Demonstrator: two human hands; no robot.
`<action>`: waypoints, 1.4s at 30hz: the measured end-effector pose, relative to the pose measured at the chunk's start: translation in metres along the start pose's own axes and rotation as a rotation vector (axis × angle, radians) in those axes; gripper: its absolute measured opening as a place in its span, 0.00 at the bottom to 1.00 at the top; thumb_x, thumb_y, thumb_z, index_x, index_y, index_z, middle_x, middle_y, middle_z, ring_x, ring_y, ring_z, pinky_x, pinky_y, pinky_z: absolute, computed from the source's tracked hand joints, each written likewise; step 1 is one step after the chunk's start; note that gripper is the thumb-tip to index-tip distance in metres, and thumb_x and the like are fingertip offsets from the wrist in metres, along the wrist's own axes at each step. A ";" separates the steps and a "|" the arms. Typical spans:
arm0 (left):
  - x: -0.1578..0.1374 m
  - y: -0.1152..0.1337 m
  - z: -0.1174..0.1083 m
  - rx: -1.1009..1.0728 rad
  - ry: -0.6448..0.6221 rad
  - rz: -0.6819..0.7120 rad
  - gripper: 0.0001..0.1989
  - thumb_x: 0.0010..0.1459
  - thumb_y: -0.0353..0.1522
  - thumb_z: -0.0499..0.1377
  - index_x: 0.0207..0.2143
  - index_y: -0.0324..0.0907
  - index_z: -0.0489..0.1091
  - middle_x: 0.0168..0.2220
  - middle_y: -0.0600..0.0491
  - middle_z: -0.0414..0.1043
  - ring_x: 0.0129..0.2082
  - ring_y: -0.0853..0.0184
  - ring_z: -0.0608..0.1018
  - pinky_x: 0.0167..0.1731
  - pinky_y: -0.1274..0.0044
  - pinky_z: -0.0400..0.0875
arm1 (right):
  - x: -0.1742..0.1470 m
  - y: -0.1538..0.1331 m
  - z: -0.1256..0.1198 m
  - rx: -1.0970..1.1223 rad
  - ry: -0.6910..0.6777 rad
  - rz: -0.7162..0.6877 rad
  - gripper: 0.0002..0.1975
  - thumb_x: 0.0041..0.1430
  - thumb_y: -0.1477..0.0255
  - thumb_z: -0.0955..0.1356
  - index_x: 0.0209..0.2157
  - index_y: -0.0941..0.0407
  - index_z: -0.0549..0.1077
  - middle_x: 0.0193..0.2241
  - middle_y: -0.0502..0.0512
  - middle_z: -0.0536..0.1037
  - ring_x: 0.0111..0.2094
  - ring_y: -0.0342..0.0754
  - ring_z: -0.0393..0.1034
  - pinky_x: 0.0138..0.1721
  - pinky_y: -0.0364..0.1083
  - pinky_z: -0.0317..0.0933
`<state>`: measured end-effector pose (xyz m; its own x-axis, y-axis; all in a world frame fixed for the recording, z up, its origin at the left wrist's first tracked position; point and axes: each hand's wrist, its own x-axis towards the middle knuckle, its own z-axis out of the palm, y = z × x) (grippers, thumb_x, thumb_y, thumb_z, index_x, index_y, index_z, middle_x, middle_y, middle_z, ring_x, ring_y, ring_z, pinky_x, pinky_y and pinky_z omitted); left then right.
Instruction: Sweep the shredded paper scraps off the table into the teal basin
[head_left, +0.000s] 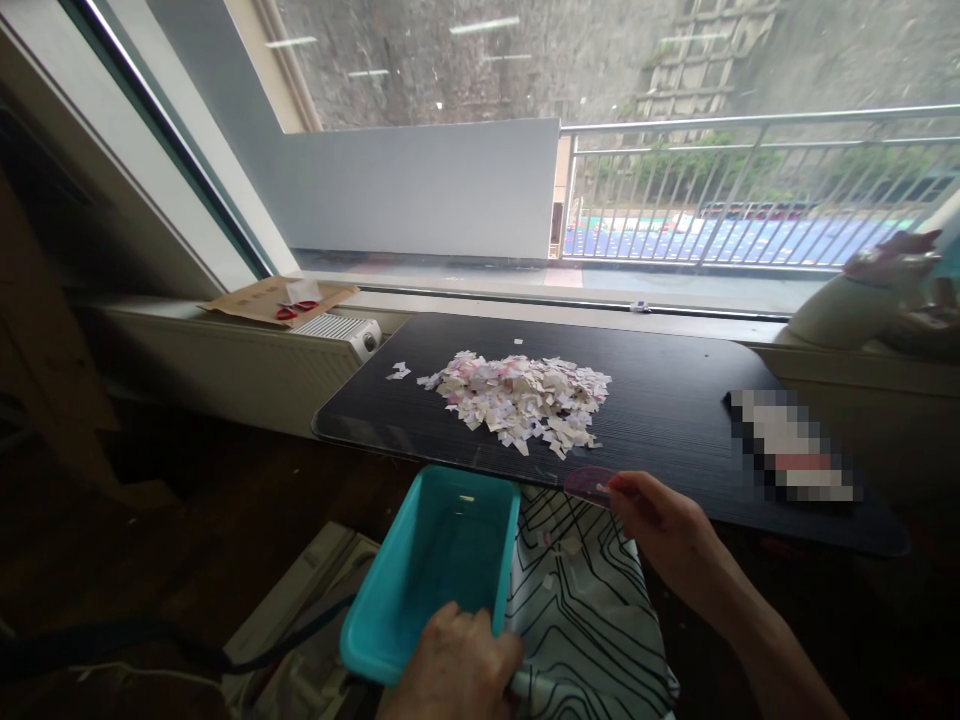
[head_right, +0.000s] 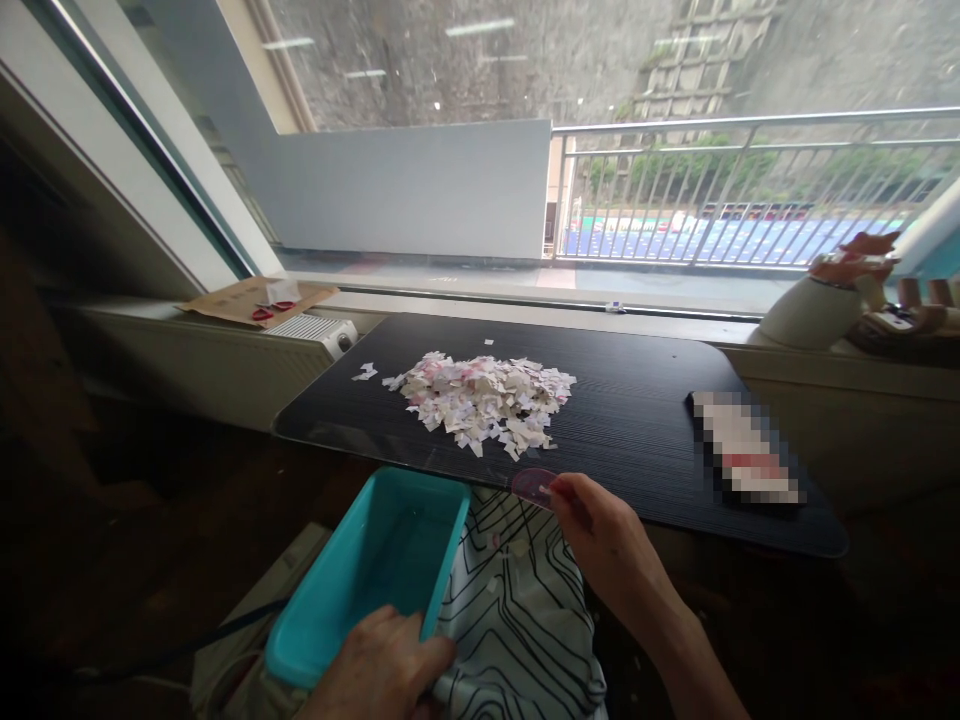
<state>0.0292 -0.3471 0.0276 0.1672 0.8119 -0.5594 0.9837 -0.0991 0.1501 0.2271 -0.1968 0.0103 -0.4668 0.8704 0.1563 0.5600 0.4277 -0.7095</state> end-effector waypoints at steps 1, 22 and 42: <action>0.000 0.001 0.000 -0.001 0.001 -0.005 0.11 0.54 0.32 0.58 0.40 0.41 0.72 0.39 0.46 0.74 0.38 0.57 0.75 0.40 0.66 0.67 | -0.002 -0.001 0.000 0.006 -0.006 0.008 0.11 0.61 0.62 0.62 0.38 0.54 0.71 0.29 0.49 0.75 0.26 0.42 0.67 0.30 0.40 0.61; 0.002 -0.007 0.013 -0.037 0.050 0.053 0.09 0.58 0.34 0.54 0.38 0.40 0.72 0.35 0.45 0.73 0.34 0.58 0.75 0.36 0.68 0.67 | 0.028 0.003 0.005 -0.018 0.149 -0.131 0.12 0.61 0.65 0.62 0.39 0.56 0.73 0.34 0.55 0.77 0.29 0.45 0.70 0.32 0.43 0.64; 0.003 -0.006 0.012 -0.073 0.062 0.062 0.11 0.59 0.37 0.54 0.37 0.40 0.72 0.34 0.46 0.73 0.34 0.58 0.75 0.37 0.66 0.67 | 0.042 -0.003 0.005 -0.008 0.103 -0.129 0.14 0.61 0.65 0.61 0.39 0.56 0.74 0.34 0.57 0.79 0.32 0.47 0.73 0.34 0.44 0.65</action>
<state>0.0241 -0.3510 0.0154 0.2206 0.8400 -0.4957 0.9638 -0.1097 0.2431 0.2022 -0.1628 0.0157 -0.4633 0.8281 0.3156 0.5051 0.5394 -0.6737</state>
